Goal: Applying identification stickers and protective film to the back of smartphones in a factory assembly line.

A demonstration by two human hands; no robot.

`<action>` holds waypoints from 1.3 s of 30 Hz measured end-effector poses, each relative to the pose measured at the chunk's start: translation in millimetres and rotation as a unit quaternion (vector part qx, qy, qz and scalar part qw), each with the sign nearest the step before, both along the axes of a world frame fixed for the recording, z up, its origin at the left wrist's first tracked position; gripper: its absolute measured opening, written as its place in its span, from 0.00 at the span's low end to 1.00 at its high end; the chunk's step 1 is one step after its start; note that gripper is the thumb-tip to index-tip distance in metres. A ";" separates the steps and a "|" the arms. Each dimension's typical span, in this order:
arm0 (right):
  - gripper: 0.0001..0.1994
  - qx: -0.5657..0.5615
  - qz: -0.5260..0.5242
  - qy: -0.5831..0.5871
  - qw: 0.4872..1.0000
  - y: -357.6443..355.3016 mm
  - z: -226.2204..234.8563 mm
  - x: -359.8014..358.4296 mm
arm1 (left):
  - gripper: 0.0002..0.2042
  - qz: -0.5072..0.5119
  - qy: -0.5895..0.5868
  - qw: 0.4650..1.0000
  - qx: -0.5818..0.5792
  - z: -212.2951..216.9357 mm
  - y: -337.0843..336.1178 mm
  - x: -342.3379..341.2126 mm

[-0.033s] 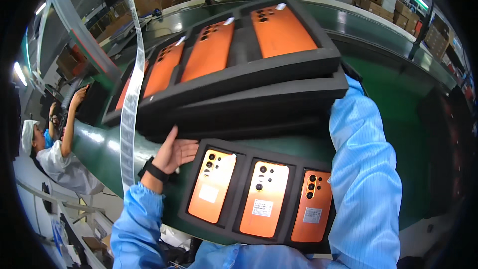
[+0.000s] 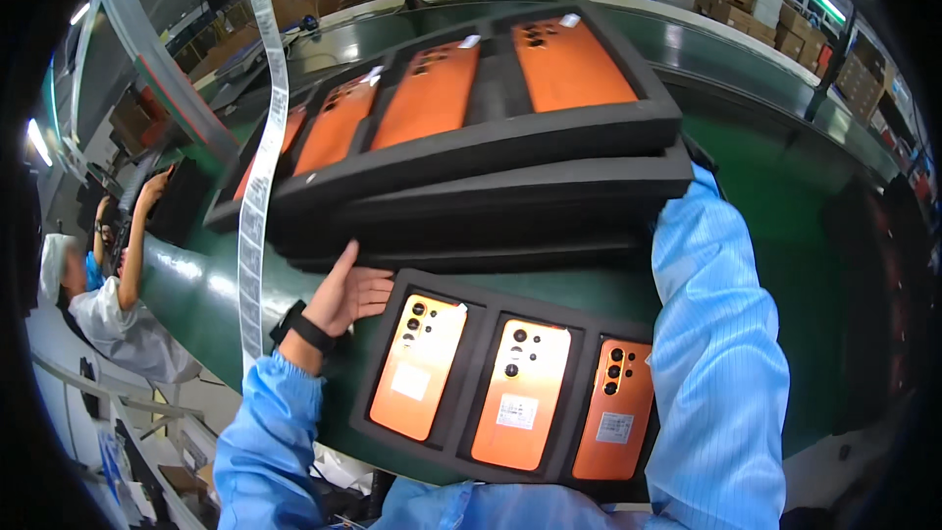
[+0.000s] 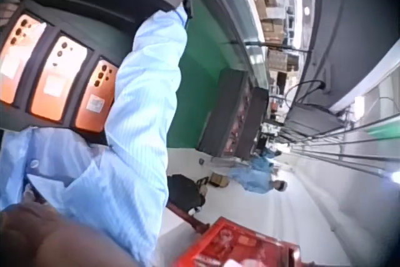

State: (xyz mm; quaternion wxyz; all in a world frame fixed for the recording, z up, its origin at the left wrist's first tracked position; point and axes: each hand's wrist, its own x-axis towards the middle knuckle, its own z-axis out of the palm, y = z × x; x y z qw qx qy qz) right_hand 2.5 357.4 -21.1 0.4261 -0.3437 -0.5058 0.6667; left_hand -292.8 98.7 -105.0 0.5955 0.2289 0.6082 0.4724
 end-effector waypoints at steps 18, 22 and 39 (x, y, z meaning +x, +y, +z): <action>0.27 -0.066 -0.094 -0.015 0.993 -54.6 -10.7 68.9 | 0.09 0.001 0.489 0.846 0.211 -29.8 -21.8 -19.0; 0.26 -0.112 -0.170 -0.044 0.978 -75.7 -2.9 72.8 | 0.40 0.250 0.245 0.921 0.170 -20.3 -2.2 -92.4; 0.21 -0.044 -0.043 0.220 0.974 -71.4 -88.6 161.1 | 0.23 0.174 0.045 0.959 0.218 -27.6 11.2 -72.7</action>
